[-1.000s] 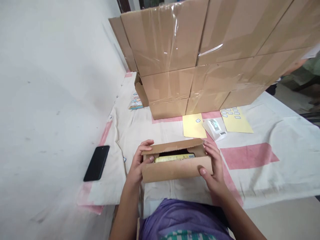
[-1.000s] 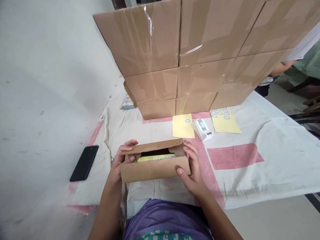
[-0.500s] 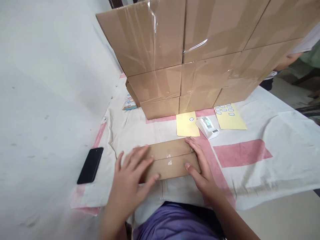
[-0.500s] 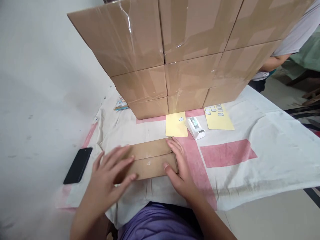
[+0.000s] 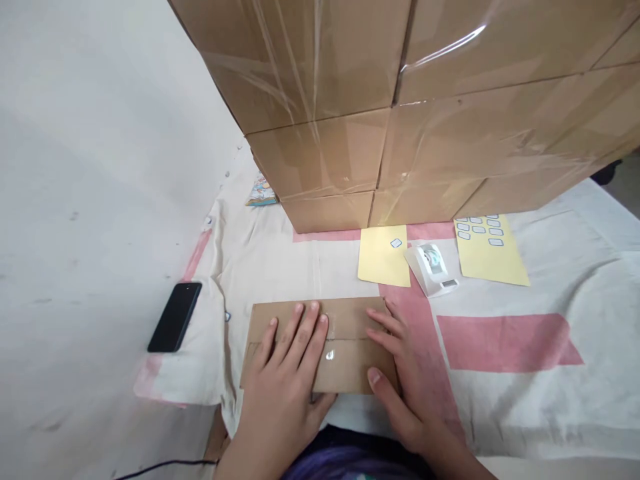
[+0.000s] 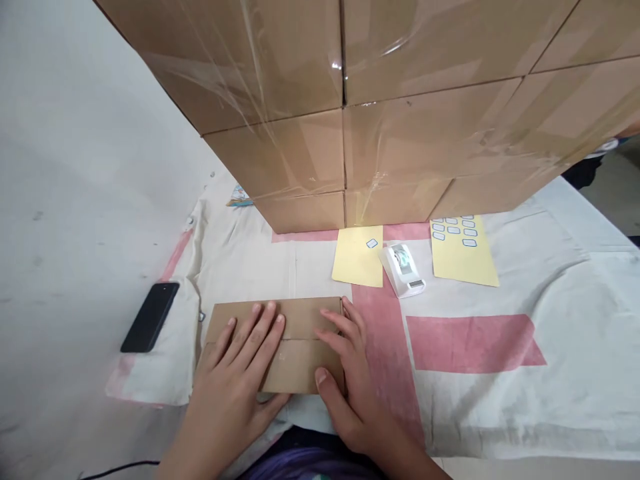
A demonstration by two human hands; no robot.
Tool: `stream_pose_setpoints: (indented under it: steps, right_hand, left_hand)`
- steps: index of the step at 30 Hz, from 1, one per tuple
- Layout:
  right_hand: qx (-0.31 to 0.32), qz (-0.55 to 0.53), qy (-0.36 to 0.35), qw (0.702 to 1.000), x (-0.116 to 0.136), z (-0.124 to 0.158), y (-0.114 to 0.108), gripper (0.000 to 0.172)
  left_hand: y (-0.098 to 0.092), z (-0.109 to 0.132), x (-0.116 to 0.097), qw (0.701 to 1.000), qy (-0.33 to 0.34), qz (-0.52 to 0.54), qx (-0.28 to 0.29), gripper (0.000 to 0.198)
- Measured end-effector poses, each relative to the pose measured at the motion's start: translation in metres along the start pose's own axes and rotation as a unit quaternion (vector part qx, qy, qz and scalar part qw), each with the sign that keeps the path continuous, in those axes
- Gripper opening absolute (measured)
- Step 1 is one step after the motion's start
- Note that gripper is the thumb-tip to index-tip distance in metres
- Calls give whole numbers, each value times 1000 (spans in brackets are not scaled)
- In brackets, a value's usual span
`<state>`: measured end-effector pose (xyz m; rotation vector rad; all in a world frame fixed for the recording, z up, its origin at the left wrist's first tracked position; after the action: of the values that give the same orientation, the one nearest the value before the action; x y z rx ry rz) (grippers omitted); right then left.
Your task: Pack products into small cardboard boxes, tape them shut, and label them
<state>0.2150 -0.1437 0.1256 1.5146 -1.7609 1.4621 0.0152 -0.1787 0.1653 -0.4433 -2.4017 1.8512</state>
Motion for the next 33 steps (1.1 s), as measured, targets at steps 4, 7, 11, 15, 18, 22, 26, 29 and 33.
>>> stream_pose_setpoints:
  steps: [4,7,11,15,18,22,26,29,33]
  right_hand:
    - [6,1,4,1000,-2,-1,-1,42]
    - [-2,2,1,1000,-1,2,3,40]
    - [-76,-27,13,997,4,6,17,38]
    - [-228,-71,42,970,-5,-1,10,31]
    - [-325,4,102,940,-33,-19,-32,23]
    - [-277,81,301,909,-84,-52,-97,25]
    - [-143,62,408,900,-114,-74,-118,23]
    - [-126,46,429,893,-122,-79,-114,24]
    - [-118,28,470,874,-130,-82,-107,24]
  left_hand:
    - [3,-3,3,1000,1,12,2,89]
    - [8,0,7,999,8,21,-26,85]
    - [11,4,14,997,36,25,-59,69]
    - [12,4,17,994,79,-6,-79,59]
    - [11,3,18,991,95,-35,-92,59]
    - [14,3,20,984,129,-78,-96,66]
    - [17,3,22,982,135,-82,-109,68]
    - [16,3,22,982,130,-77,-111,68]
    - [15,4,20,983,127,-72,-114,67]
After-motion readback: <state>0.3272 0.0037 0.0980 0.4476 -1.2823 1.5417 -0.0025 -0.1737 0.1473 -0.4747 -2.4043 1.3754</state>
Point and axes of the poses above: each hand's wrist, its own z-axis away from the middle knuckle, its own y-axis out of the palm, x = y × z, the point moved 2 cm from there along -z, towards the middle knuckle, and after that the axes turned 3 degrees about -x, right-handed, at the moved point
